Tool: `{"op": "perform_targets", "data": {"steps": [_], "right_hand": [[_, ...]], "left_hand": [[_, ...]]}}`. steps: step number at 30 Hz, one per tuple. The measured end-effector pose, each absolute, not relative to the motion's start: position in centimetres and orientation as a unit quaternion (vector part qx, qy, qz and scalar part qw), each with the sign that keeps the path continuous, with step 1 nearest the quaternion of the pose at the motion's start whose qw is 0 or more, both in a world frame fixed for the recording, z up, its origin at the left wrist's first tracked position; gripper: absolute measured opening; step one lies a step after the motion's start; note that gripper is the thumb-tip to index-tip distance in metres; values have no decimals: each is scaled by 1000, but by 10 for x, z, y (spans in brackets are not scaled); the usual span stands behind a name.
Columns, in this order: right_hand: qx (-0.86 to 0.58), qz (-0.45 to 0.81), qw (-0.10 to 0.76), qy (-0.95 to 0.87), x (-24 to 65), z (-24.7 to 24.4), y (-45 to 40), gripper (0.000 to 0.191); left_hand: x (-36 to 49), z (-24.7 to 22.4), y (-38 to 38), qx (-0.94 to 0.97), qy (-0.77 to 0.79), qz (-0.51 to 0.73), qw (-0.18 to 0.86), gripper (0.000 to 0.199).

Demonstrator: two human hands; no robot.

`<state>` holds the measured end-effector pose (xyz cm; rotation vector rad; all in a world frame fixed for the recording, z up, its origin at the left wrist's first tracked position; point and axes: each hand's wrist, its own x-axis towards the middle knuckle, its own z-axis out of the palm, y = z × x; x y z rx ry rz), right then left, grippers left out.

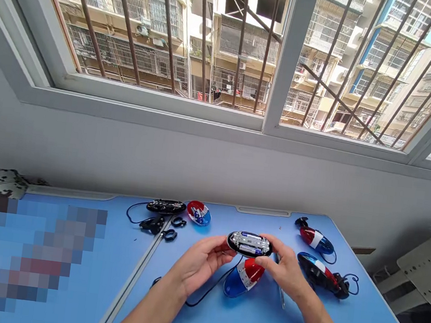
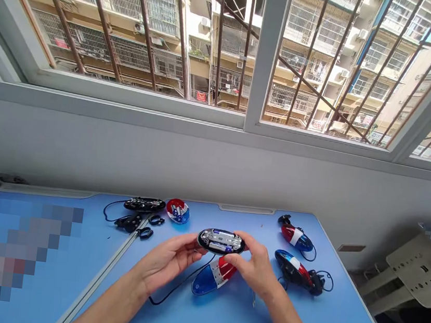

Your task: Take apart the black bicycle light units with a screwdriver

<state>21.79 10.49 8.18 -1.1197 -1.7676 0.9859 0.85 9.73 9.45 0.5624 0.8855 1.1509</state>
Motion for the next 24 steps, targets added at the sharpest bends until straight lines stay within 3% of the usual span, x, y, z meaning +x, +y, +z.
{"op": "perform_targets", "data": {"steps": [4,8,15,18,24], "right_hand": [[-455,379,425,-684,219,80,107,39],[-460,372,441,-675,220,80,108,40],[-465,348,426,-694,214,74,110,40],[-470,339,410,-704,209,72,113,41],[-475,280,326,-768,197,74,118,42]], "left_hand": [[6,96,97,255,400,509,718,19],[3,95,100,249,421,528,694,8],[-2,95,105,217,438,581,650,6],[-5,94,108,198,446,609,625,2],[-8,97,111,168,448,656,584,15]]}}
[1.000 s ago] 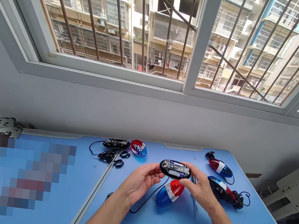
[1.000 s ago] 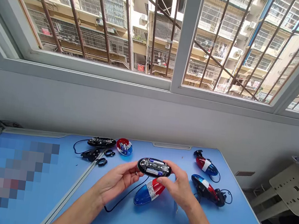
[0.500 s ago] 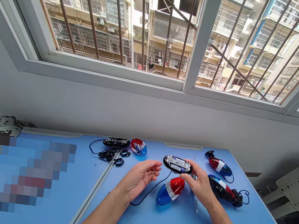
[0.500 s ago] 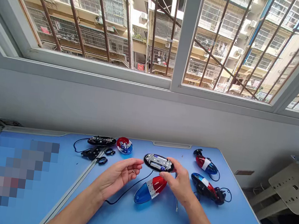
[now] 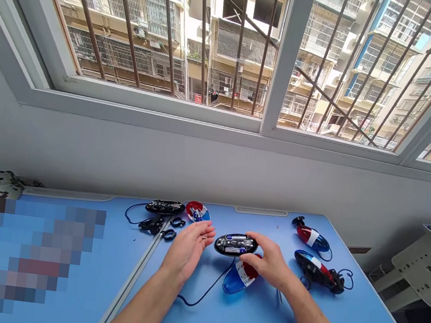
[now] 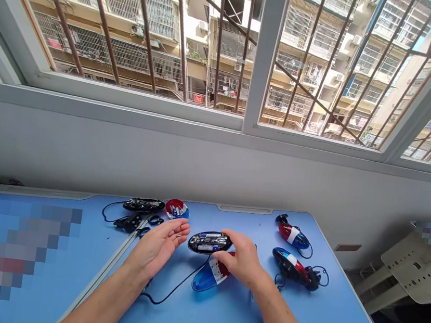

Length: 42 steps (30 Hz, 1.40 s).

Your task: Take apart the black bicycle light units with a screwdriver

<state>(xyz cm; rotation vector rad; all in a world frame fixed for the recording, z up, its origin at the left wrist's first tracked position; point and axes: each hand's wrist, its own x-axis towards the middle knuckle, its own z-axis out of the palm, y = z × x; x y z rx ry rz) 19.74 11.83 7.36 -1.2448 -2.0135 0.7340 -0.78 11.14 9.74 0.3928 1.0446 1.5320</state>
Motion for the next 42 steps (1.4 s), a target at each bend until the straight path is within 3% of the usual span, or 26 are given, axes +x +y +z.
{"op": "perform_targets", "data": {"steps": [11,23,28,31,37,42], "right_hand": [[-434,203,220,-850,193,68,114,42],[-371,186,223,-882,191,60,111,45],[-343,168,226,-896,186,63,106,31],[-330,156,267,-892,186,58,109,23],[-323,41,465,-823,186,54,114,20],[-302,-68,464,-830,172,68,101,21]], "left_hand": [[-1,108,106,111,385,627,668,25],[2,106,102,133,333,585,727,47],[2,104,102,142,325,567,743,58],[2,103,101,149,318,561,750,60],[7,105,96,167,302,556,756,63],[11,110,88,193,270,540,773,56]]}}
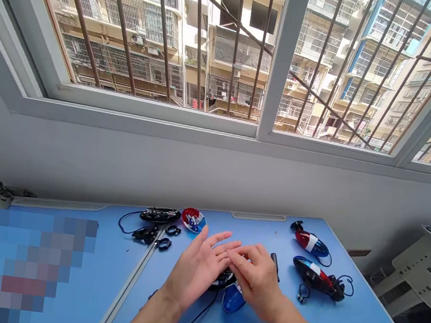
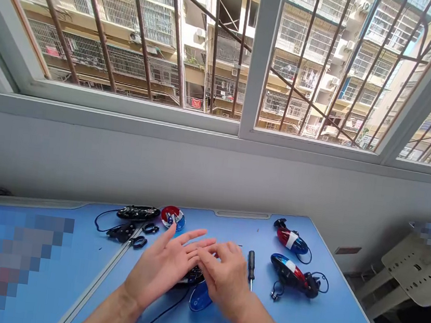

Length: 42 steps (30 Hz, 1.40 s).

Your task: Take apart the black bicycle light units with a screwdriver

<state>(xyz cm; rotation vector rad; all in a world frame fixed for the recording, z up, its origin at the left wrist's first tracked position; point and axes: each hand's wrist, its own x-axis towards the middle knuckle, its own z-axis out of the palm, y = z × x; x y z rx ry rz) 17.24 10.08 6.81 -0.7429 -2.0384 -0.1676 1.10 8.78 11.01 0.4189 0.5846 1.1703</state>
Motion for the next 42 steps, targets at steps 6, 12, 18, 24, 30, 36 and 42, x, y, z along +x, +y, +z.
{"op": "perform_targets", "data": {"steps": [6,12,18,24,30,36,42], "right_hand": [[-294,-126,465,-826,165,73,94,17],[-269,-65,459,-844,167,71,93,19],[-261,-39,464,-846,171,73,92,18],[-244,-7,471,-848,177,75,90,20],[-247,85,470,-843,183,72,93,19],[-256,80,457,-848,181,70,88,21],[-305,146,507,-793,191,73,95,16]], "left_hand": [[12,107,84,222,247,518,788,53],[11,101,84,260,234,511,785,60],[11,97,82,283,224,502,786,67],[13,103,79,271,233,490,795,57],[17,107,75,294,220,475,799,43],[17,105,73,327,201,467,796,42],[15,111,74,325,260,492,765,45]]}}
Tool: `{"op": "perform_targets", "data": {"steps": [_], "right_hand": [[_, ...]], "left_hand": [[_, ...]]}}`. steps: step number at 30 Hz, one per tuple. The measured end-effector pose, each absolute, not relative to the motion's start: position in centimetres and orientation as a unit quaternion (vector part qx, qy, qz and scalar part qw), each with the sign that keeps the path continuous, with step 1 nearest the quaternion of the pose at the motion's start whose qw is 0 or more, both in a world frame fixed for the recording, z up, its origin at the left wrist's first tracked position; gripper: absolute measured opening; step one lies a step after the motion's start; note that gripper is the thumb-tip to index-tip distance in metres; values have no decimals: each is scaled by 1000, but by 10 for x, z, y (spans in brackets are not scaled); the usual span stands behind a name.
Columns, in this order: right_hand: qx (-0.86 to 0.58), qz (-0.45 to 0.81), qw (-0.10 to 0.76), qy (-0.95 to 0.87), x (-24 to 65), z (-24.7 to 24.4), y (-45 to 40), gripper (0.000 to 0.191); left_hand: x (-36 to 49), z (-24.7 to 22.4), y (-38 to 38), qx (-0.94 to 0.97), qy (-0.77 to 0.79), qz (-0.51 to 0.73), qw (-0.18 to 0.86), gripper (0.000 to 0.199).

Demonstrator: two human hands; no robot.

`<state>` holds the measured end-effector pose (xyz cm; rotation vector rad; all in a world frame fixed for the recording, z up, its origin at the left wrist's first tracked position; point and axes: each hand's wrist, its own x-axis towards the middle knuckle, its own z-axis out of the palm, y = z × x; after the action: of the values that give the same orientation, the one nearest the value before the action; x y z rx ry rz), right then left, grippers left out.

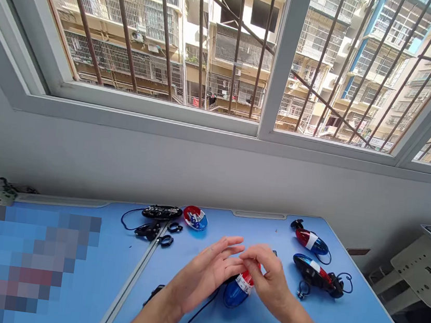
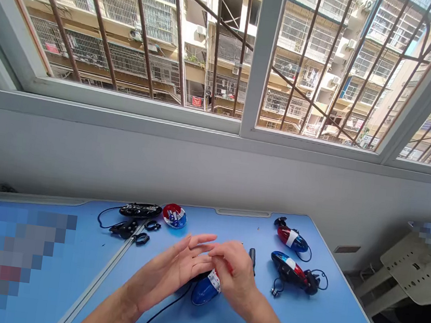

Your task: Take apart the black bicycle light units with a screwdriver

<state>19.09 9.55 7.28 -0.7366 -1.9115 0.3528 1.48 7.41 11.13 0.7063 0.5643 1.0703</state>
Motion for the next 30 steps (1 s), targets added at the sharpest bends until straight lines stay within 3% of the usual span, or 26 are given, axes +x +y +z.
{"op": "perform_targets", "data": {"steps": [3,6,16,22,30], "right_hand": [[-416,144,479,-759,208,81,112,19],[-526,76,352,-770,223,84,133,22],[-559,-12,111,-822,217,71,152,22],[-566,-58,44,-821,210,73,150,25],[-571,-66,37,-818,210,67,152,22]], "left_hand": [[6,115,82,348,346,558,669,37],[-6,114,92,335,418,618,576,29],[-11,106,100,329,456,616,552,23],[-11,107,99,338,461,607,553,23],[-7,107,97,390,497,557,539,19]]}}
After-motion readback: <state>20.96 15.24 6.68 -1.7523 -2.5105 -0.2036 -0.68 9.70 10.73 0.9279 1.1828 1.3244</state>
